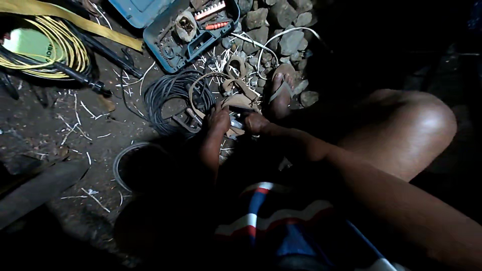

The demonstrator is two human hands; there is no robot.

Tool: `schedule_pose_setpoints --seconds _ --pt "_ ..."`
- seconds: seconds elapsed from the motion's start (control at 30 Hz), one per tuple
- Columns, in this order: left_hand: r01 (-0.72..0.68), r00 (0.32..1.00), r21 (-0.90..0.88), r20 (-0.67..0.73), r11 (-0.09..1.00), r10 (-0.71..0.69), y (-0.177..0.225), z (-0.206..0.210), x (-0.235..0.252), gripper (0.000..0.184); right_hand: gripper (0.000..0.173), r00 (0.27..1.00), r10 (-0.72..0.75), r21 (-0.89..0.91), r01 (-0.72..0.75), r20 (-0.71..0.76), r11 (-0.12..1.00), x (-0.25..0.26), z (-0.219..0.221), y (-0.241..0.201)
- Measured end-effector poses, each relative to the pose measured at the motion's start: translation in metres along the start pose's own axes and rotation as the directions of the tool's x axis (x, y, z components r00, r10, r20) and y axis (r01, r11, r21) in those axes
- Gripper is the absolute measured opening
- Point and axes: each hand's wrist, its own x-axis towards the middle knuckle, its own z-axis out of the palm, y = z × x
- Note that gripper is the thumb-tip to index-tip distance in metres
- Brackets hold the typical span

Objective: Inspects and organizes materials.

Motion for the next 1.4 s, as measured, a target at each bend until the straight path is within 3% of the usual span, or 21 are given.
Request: schedule_pose_setpoints --seconds 0.13,0.2,0.33,0.43,0.5,0.6,0.67,0.77,0.8,0.9,1.03,1.1,1.17,1.3,1.37,1.4 --pt "0.014 0.999 0.001 0.033 1.000 -0.014 0.012 0.005 -0.002 0.056 0.022 0.992 0.045 0.043 -0.050 0.116 0.998 -0.017 0.000 0.006" --pt "0.021 0.999 -0.031 0.028 0.999 -0.020 0.012 0.012 -0.002 0.056 0.022 0.991 0.069 0.032 -0.073 0.111 0.997 -0.022 0.002 0.004" --pt "-0.014 0.999 -0.073 -0.051 0.997 0.011 0.007 0.019 0.001 0.051 0.021 0.950 0.303 0.042 -0.307 0.079 0.951 -0.029 -0.006 -0.009" --pt "-0.069 0.995 -0.044 -0.075 0.997 0.066 0.008 0.010 0.004 0.049 0.026 0.917 0.398 0.174 -0.392 0.004 0.903 -0.021 -0.013 0.001" --pt "-0.087 0.995 -0.016 -0.055 0.996 0.086 0.014 0.002 0.009 0.051 0.029 0.912 0.409 0.292 -0.383 -0.034 0.877 -0.016 -0.022 0.015" --pt "-0.094 0.995 -0.016 -0.024 0.995 0.093 0.020 0.000 0.016 0.053 0.025 0.931 0.329 0.494 -0.213 -0.159 0.843 -0.015 -0.030 0.039" --pt "-0.104 0.994 -0.003 -0.013 0.995 0.104 0.023 0.000 0.022 0.054 0.023 0.902 0.404 0.661 -0.210 -0.154 0.721 -0.026 -0.054 0.033" --pt "-0.119 0.993 0.018 0.011 0.993 0.118 0.026 0.002 0.032 0.055 0.027 0.824 0.566 0.873 -0.293 0.024 0.389 -0.051 -0.099 0.012" --pt "-0.122 0.992 0.008 0.018 0.993 0.122 0.027 0.002 0.034 0.054 0.026 0.802 0.597 0.904 -0.270 0.020 0.333 -0.047 -0.092 0.019" --pt "-0.163 0.987 -0.095 -0.017 0.982 0.162 0.023 0.002 0.042 0.041 0.020 0.753 0.648 0.945 -0.121 -0.112 0.304 -0.011 -0.032 0.064" --pt "-0.253 0.959 -0.308 -0.207 0.917 0.195 0.019 -0.014 0.035 0.026 0.020 0.793 0.608 0.998 -0.063 0.035 0.024 -0.001 -0.031 0.078" --pt "-0.244 0.953 -0.450 -0.276 0.859 0.127 0.025 -0.026 0.021 0.028 0.024 0.817 0.573 0.997 -0.020 0.057 -0.071 -0.002 -0.034 0.078" --pt "-0.190 0.967 -0.631 -0.253 0.752 0.032 0.033 -0.032 0.008 0.032 0.021 0.843 0.536 0.995 0.001 0.054 -0.103 -0.005 -0.037 0.076" --pt "-0.145 0.989 -0.919 -0.142 0.368 0.035 0.047 -0.017 -0.006 0.046 0.027 0.898 0.438 0.969 0.072 0.040 -0.235 -0.016 -0.042 0.061" --pt "-0.118 0.992 -0.968 -0.107 0.222 0.061 0.054 -0.009 -0.012 0.059 0.028 0.915 0.403 0.974 0.077 0.015 -0.213 -0.022 -0.047 0.049" --pt "-0.111 0.993 -0.976 -0.101 0.186 0.061 0.058 -0.007 -0.015 0.063 0.027 0.909 0.416 0.992 0.062 -0.009 -0.113 -0.026 -0.051 0.041"
